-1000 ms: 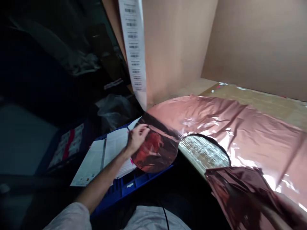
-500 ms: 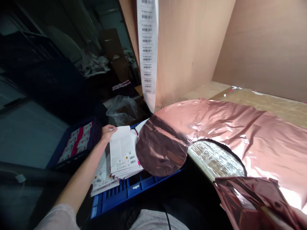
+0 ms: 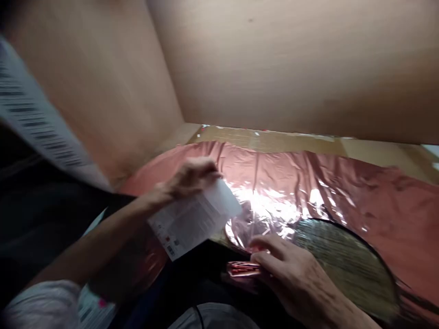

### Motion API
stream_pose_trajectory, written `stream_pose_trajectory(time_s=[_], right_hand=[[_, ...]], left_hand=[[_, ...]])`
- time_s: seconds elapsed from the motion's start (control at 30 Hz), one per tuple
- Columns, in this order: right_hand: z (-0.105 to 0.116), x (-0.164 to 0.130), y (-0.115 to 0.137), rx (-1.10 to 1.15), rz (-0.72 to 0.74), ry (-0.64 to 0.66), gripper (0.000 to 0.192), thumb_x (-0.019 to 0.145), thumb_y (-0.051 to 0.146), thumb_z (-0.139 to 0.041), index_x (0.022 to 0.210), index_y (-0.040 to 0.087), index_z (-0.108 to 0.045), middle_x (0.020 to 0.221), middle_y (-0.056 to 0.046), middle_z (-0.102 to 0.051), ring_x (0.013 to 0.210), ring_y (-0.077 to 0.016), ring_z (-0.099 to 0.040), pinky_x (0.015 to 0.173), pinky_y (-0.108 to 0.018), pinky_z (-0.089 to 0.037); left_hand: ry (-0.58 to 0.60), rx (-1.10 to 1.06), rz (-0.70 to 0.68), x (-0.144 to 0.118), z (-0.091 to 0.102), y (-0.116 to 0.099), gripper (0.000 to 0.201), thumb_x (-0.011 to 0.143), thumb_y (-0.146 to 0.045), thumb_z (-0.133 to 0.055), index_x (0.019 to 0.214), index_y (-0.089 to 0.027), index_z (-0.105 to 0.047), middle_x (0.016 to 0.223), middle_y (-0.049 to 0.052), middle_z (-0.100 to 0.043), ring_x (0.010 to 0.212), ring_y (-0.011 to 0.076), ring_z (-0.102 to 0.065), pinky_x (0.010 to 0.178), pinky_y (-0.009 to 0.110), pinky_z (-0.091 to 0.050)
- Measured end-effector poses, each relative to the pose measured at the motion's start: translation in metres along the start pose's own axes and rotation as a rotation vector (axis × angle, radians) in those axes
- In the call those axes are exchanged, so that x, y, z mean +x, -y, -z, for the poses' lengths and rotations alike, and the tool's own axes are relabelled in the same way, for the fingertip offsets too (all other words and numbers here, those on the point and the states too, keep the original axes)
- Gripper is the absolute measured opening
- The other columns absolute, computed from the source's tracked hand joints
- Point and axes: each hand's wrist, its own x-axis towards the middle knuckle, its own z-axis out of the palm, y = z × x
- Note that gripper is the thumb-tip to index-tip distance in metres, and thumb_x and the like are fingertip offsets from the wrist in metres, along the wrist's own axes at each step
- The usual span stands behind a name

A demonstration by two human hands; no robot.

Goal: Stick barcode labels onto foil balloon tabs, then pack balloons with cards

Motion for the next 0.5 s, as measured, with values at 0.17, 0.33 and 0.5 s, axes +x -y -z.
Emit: stream_pose_trajectory(time_s=[0.17,0.33,0.5], right_hand=[[-0.017,-0.013,-0.017,-0.183,-0.023,0.125,0.023,0.090,0.013,-0.048,0.100,0.019,-0.069,0.139,-0.014,-0.059,0.128,-0.0287,-0.055,0.105,-0.048,-0.048],[-0.055,-0.025,0.006,-0.250,-0.223,0.092,0.010,0.087,0.018,-0.059,0.090,0.014,-0.068,0.144,-0.021,-0.052,0.132,-0.0321,-0.052,0.104,-0.046,-0.050],[-0.079,-0.026,0.021,-0.302,-0.245,0.039,0.012,0.084,0.026,-0.070,0.077,0.017,-0.067,0.146,-0.022,-0.049,0.136,-0.0363,-0.047,0.104,-0.049,-0.048]], left_hand=[[0.377,0.132,-0.528,0.092,-0.137,-0.046,0.023,0.099,-0.036,-0.053,0.088,-0.019,-0.063,0.090,0.007,-0.068,0.079,0.0196,-0.062,0.067,0.030,-0.043],[0.134,0.157,-0.166,0.048,-0.154,-0.043,0.021,0.100,-0.028,-0.047,0.107,-0.012,-0.059,0.112,0.016,-0.063,0.104,0.0259,-0.058,0.087,0.037,-0.047],[0.184,0.315,0.253,-0.025,-0.136,-0.046,0.037,0.089,-0.049,-0.062,0.101,-0.013,-0.060,0.108,0.015,-0.061,0.107,0.0318,-0.055,0.091,0.044,-0.049]])
